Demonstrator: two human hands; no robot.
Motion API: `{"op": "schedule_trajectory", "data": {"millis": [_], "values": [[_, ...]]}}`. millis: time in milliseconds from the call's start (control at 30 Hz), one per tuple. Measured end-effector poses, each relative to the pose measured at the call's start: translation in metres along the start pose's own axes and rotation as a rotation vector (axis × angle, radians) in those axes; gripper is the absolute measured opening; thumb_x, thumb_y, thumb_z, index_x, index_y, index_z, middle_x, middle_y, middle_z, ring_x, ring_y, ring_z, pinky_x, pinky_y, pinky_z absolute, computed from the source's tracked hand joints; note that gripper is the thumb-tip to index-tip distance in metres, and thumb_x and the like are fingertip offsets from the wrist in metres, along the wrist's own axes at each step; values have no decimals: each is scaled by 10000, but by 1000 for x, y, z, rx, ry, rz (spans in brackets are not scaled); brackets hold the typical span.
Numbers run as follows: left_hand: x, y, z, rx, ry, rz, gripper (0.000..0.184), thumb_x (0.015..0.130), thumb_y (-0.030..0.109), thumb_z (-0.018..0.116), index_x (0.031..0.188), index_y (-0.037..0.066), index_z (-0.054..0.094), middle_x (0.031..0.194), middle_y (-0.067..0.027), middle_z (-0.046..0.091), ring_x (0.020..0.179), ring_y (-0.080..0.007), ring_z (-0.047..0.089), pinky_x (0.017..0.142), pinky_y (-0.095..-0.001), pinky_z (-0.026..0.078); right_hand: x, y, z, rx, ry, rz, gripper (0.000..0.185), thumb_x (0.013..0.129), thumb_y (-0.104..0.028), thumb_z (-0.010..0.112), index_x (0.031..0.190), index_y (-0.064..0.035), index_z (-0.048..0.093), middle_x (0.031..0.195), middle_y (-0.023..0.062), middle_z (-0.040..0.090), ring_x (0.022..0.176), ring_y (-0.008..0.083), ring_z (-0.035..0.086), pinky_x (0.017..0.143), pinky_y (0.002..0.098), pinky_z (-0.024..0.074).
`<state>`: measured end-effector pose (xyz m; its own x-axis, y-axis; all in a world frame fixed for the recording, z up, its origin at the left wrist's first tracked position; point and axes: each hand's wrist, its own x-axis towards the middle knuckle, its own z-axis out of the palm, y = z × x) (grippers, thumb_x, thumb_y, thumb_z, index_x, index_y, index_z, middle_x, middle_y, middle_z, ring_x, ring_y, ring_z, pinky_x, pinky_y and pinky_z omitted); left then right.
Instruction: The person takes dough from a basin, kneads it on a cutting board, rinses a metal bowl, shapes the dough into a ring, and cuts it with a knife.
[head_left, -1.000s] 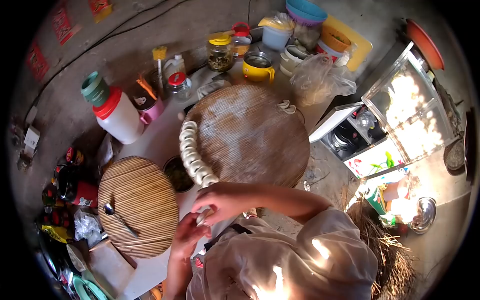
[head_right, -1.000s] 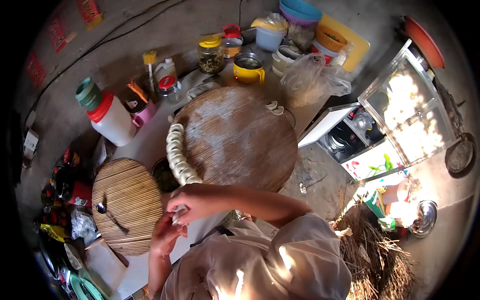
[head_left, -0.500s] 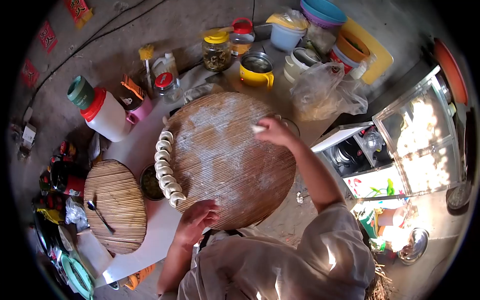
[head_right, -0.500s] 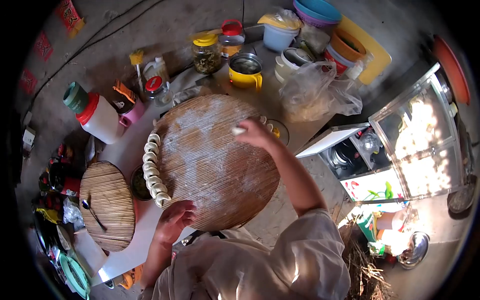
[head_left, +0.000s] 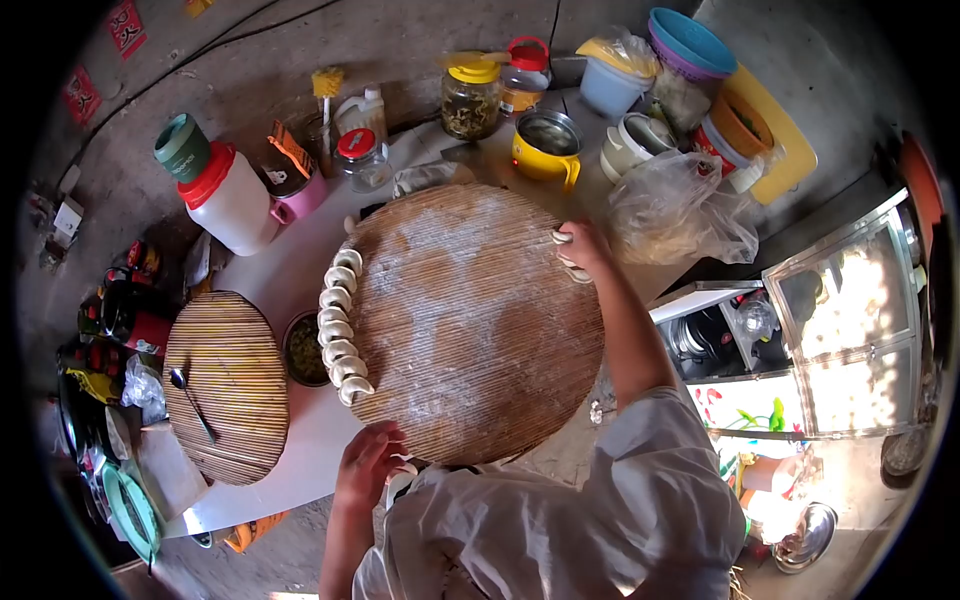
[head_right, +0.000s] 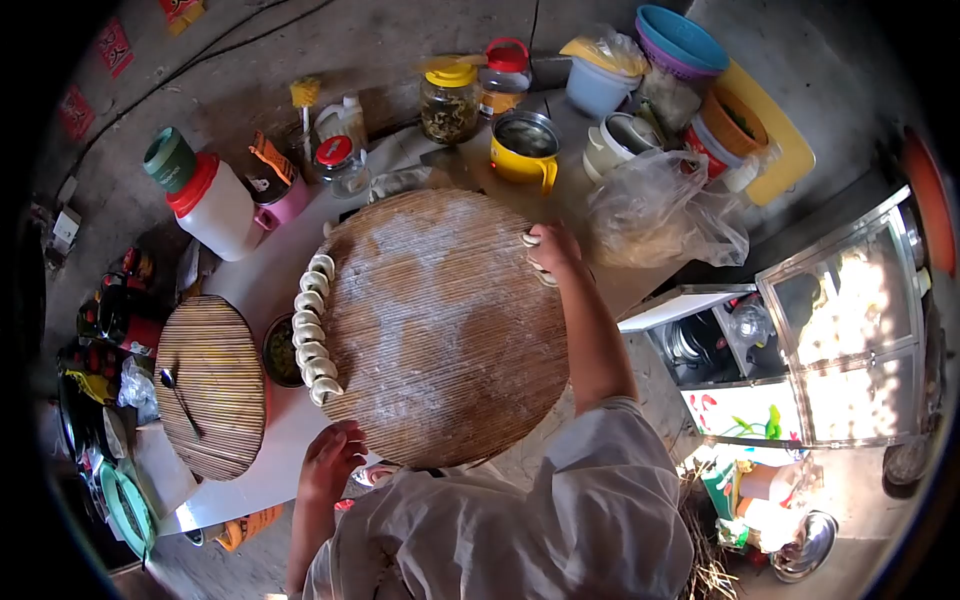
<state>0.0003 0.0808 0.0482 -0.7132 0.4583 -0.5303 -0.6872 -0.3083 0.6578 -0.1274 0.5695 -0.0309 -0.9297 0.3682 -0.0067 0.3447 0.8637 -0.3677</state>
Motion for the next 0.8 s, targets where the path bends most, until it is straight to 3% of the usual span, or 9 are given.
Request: {"op": "schedule_trajectory", "data": {"millis": [133,533,567,633,667,733,767,800], "values": [[4,0,3,35,-22,11,253,875,167,506,1073,10,509,934,-97,598,790,-189,585,657,-301,479,-2,-13,-7,-47,-108,32,284,643,-178,647,926,-153,643,1108,121,506,996,288,525,842,374,440],[-6,2,-6,66,-8,29,269,873,160,522,1083,-6,499,940,-97,582,790,-164,582,647,-265,493,-2,-10,2,15,-40,-35,326,638,-155,654,962,-154,621,1034,105,574,1006,260,532,839,352,443],[-6,1,-8,100,-10,15,269,874,156,518,1087,-8,503,945,-90,586,785,-160,580,643,-263,484,5,-4,9,36,-40,-103,381,622,-155,682,995,-143,603,1022,104,583,993,249,540,823,350,448],[-14,0,-6,79,18,21,284,874,170,525,1097,-4,509,959,-66,586,794,-132,569,642,-242,470,-21,-46,-16,86,220,-296,408,635,-177,708,1020,-123,587,985,112,586,936,276,551,798,359,452],[-15,2,-4,182,75,-11,304,873,191,533,1115,9,508,965,-54,585,806,-117,563,641,-226,462,-31,-72,-32,136,203,-297,386,658,-190,701,1020,-120,588,975,118,581,938,289,540,799,372,446],[-20,2,-20,326,83,120,329,874,264,529,1103,27,523,942,-21,595,747,-83,538,634,-217,442,-38,-107,-25,-64,365,-337,282,687,-215,683,916,-80,589,914,114,583,875,307,531,774,385,433],[-28,9,-22,392,132,174,301,876,224,514,1103,26,528,917,-14,596,722,-77,528,614,-210,436,-42,-120,-17,-1,425,-433,222,704,-198,665,856,-62,579,860,108,586,824,320,527,736,400,422],[-36,13,-36,414,184,268,278,877,193,503,1092,20,534,902,-12,595,717,-74,524,607,-206,433,-48,-139,-8,149,380,-524,153,753,-170,632,806,-46,561,769,76,562,738,248,534,659,364,421]]}}
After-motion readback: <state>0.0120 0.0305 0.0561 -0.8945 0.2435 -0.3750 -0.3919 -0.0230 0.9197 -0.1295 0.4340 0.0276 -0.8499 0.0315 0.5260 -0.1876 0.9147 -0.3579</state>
